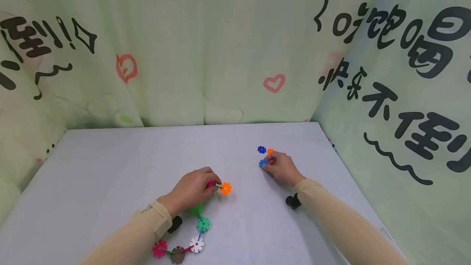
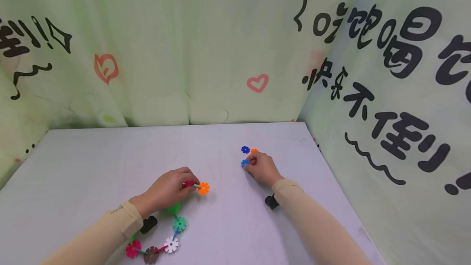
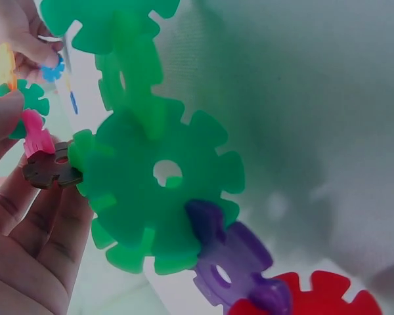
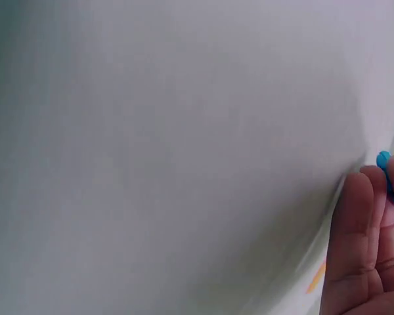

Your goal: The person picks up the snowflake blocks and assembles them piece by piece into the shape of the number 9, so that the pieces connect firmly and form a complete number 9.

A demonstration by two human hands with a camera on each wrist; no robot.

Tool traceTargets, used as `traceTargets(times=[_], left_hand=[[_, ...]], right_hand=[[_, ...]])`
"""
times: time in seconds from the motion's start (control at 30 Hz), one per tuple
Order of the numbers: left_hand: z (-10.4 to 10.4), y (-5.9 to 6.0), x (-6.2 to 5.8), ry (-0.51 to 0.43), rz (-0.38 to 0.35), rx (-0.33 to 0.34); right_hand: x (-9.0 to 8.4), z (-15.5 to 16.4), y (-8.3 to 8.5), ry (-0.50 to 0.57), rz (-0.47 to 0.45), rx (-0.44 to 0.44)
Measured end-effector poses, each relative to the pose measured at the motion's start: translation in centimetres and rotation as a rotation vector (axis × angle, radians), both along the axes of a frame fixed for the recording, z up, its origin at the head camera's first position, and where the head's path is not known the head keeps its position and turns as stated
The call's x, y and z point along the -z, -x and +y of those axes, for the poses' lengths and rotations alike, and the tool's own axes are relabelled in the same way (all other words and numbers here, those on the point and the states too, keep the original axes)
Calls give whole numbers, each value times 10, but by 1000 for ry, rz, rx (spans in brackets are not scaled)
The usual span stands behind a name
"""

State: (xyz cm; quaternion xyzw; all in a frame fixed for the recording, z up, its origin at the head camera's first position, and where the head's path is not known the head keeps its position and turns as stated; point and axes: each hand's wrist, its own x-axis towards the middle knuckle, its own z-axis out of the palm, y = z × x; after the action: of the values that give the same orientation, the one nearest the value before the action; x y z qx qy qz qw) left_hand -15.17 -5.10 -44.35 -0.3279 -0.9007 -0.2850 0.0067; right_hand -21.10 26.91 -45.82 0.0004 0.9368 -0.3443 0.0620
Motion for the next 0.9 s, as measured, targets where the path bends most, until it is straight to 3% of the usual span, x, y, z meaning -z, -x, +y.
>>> traceTargets(times=[0.4,0.9], left_hand=[[-1,2,1,-30,-19,-2],[0,3,1,-29,-22,11]], right_hand=[[-17,-56,-63,283,26,-264],[-12,-76,-83,281,250,-346]])
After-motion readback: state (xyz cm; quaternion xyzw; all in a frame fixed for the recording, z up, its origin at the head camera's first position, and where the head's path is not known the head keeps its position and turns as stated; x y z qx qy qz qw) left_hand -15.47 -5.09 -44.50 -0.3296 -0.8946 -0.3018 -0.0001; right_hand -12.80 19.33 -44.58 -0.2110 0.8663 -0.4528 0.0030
